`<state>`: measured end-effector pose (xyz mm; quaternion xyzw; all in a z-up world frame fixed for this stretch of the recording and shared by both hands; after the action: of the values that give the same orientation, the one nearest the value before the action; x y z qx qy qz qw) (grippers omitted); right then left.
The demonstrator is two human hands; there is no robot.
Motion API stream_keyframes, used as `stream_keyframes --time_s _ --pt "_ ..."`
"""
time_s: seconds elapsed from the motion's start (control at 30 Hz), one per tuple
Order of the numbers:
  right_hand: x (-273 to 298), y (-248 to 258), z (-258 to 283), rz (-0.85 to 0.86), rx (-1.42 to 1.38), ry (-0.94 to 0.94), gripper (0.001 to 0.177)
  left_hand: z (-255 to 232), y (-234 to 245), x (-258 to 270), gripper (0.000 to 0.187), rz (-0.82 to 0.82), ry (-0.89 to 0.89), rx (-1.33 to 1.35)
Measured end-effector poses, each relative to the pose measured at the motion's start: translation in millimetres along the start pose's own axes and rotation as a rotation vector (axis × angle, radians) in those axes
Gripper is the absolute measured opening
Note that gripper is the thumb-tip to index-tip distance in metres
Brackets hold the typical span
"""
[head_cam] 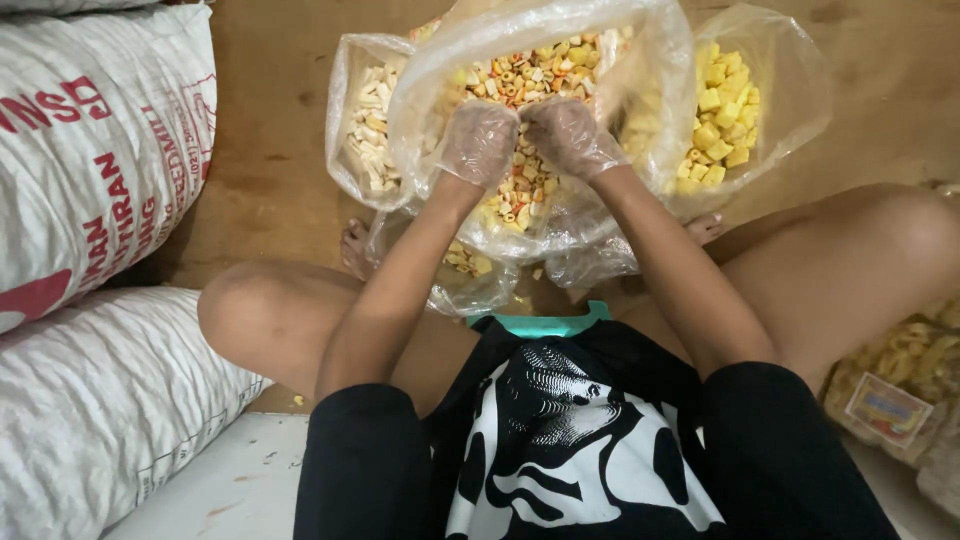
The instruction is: Mixing different types of snacks in large plastic bags by hand
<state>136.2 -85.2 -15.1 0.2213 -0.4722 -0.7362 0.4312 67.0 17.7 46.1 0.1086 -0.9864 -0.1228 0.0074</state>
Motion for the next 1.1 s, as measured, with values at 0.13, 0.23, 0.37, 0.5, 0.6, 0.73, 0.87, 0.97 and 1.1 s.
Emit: stream_keyframes --time_s 0.13,0.23,0.37,0.5,0.6,0.73,0.87,0.97,1.1 --pt "9 18 16 -0.009 -0.04 -0.048 0.018 6 4 17 0.007 -0.029 0.187 0.242" --pt "17 30 30 -0.025 -0.006 -0.01 0.031 -1 7 24 0.007 -0.019 0.136 0.301" --pt "23 40 53 -0.037 0.006 0.034 0.004 -5 9 34 0.013 -0.011 0.082 0.342" --pt "28 50 76 -0.075 0.023 0.092 0.01 -21 15 40 0.019 0.006 0.035 0.271" --pt "28 41 89 -0.078 0.021 0.152 0.011 -11 26 52 0.011 -0.032 0.186 0.306" --pt "32 -4 95 -0.021 0.021 0.052 0.01 -10 30 76 0.017 0.129 0.237 -0.434" --pt "49 -50 123 0.112 0.041 0.053 0.013 6 38 111 0.02 0.192 0.298 -0.776" --pt "63 -64 133 0.186 -0.214 0.053 0.016 20 26 128 0.019 0.191 0.35 -0.805" --pt "75 -125 132 0.235 0.118 0.22 0.024 44 21 143 0.019 0.199 0.394 -0.83"
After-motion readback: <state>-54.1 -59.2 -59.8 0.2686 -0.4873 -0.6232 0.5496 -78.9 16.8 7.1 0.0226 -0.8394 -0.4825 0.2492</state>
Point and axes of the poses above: each hand's wrist, its own x-axis away from the middle knuckle, its own y-axis out of the back of the hand, z = x × y, the point moved 8 cm from there along -x, towards the middle knuckle, and after that the axes turned 14 degrees about x, right-handed, at the moved point
